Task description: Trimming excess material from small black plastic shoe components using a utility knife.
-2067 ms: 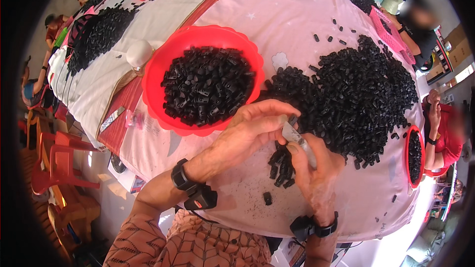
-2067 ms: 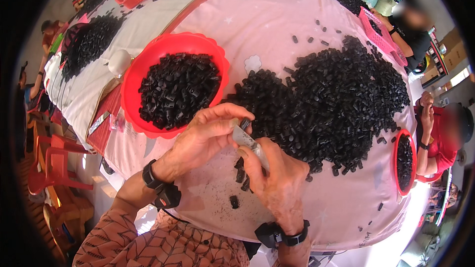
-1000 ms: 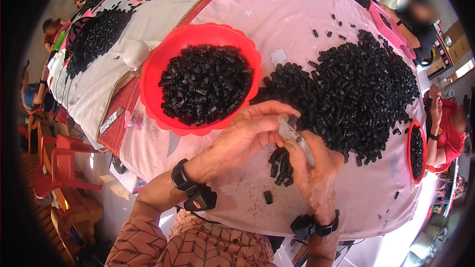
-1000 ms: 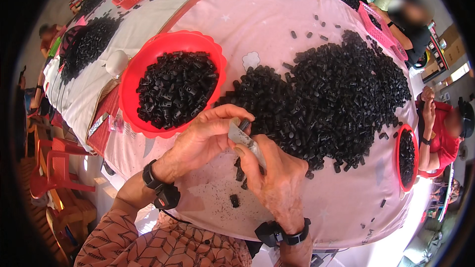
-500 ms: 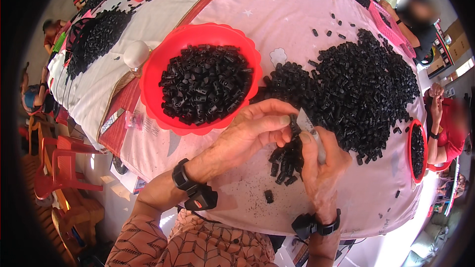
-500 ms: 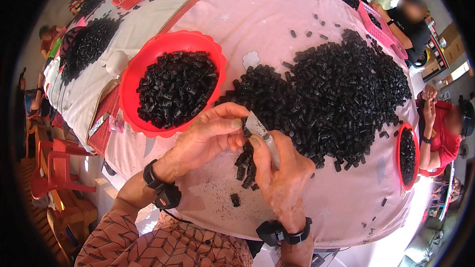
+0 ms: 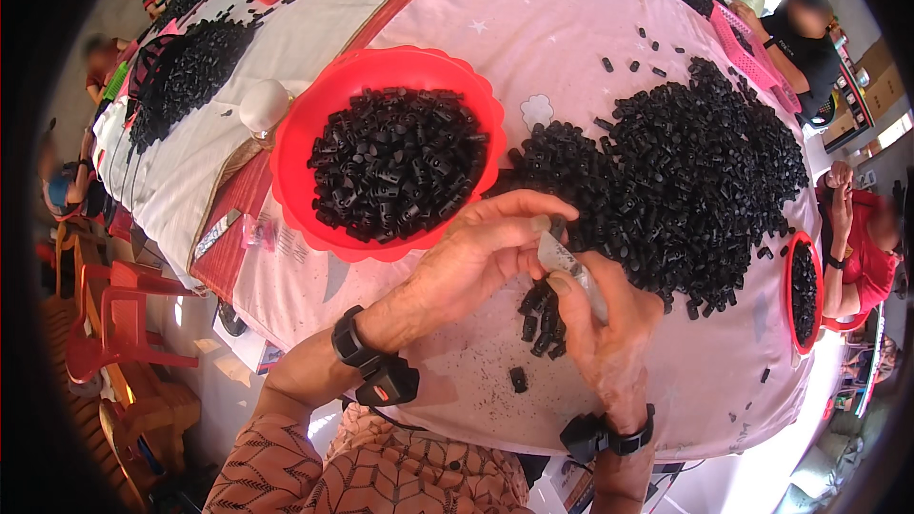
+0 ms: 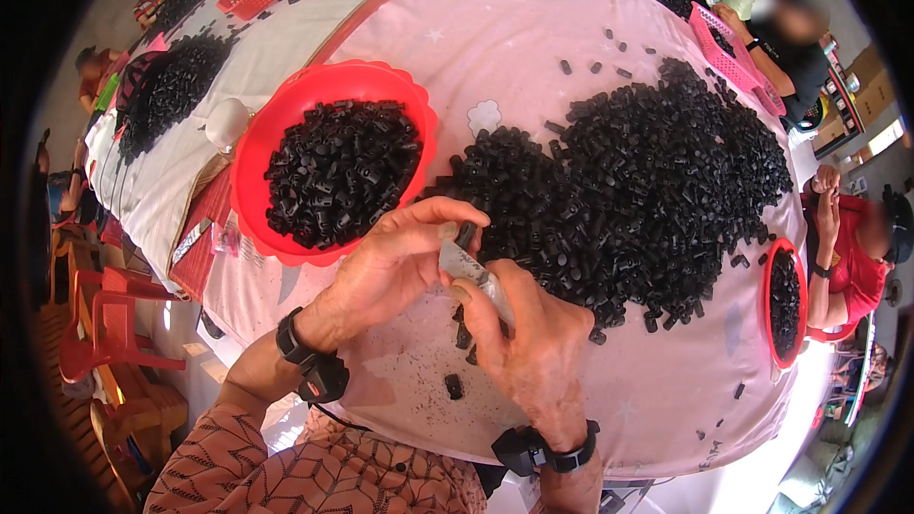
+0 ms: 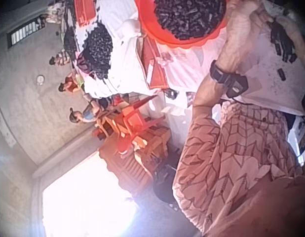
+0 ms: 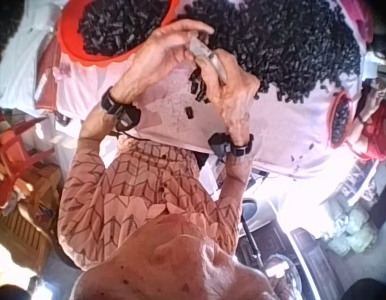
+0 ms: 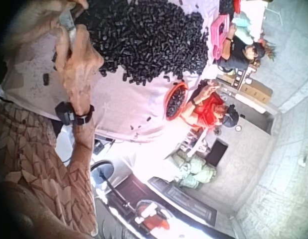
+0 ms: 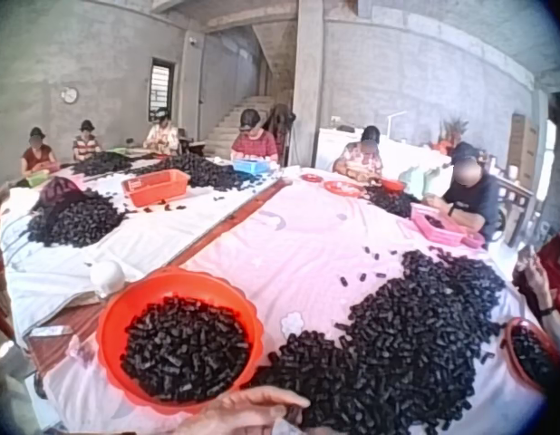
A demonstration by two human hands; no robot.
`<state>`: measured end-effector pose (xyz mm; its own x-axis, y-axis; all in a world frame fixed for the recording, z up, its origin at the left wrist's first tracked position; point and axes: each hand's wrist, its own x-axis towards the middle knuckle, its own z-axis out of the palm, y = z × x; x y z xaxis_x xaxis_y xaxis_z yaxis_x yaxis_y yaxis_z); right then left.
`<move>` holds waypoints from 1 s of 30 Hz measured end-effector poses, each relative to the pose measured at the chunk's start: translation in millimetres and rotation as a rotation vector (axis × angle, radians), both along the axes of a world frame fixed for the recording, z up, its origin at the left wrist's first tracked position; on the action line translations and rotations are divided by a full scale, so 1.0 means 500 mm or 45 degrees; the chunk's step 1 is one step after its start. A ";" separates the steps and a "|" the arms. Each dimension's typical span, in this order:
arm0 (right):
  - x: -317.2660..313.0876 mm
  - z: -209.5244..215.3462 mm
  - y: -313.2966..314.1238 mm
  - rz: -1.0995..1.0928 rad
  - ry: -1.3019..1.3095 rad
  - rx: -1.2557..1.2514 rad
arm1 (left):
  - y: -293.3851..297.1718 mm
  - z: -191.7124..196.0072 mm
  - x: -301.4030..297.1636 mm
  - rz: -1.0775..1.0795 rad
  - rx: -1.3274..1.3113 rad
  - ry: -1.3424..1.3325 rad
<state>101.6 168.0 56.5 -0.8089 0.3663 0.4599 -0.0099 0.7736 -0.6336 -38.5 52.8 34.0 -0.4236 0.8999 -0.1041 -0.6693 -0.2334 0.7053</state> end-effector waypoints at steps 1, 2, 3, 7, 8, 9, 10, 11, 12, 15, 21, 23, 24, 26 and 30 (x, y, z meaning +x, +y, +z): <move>-0.001 0.000 0.000 0.000 0.000 -0.001 | 0.000 -0.001 0.001 0.000 -0.001 0.000; -0.002 -0.001 0.000 0.010 0.006 0.008 | 0.001 -0.002 0.003 0.006 0.006 -0.004; -0.002 -0.001 0.000 0.020 0.012 0.017 | 0.001 -0.003 0.004 0.011 0.012 -0.007; -0.004 -0.002 0.001 0.007 0.030 0.050 | 0.000 -0.005 0.004 0.002 0.043 -0.007; -0.004 -0.002 0.001 0.006 0.033 0.061 | 0.000 -0.004 0.004 0.004 0.037 -0.010; -0.004 -0.002 0.001 0.005 0.036 0.071 | 0.000 -0.004 0.004 0.006 0.031 -0.013; -0.004 -0.002 0.001 0.005 0.036 0.070 | -0.001 -0.005 0.004 0.006 0.031 -0.013; -0.004 0.000 0.000 0.007 0.025 0.068 | -0.001 -0.006 0.004 0.007 0.042 -0.011; -0.004 0.001 -0.001 0.010 0.013 0.065 | -0.002 -0.007 0.004 0.008 0.052 -0.009; -0.004 0.003 -0.002 0.008 -0.001 0.032 | -0.002 -0.006 0.004 0.005 0.054 -0.009; -0.006 0.001 -0.001 0.008 0.010 0.029 | -0.002 -0.003 0.004 0.000 0.042 0.001; -0.005 0.000 0.001 0.004 0.011 0.034 | -0.001 -0.002 0.005 0.003 0.038 -0.002; -0.004 -0.001 0.001 0.001 0.012 0.039 | -0.001 -0.001 0.006 0.006 0.034 -0.006; -0.005 0.001 0.000 0.002 0.006 0.040 | -0.001 0.001 0.007 0.012 0.013 0.002; -0.007 0.001 -0.005 0.001 0.020 0.052 | -0.004 0.006 0.010 0.009 0.035 -0.019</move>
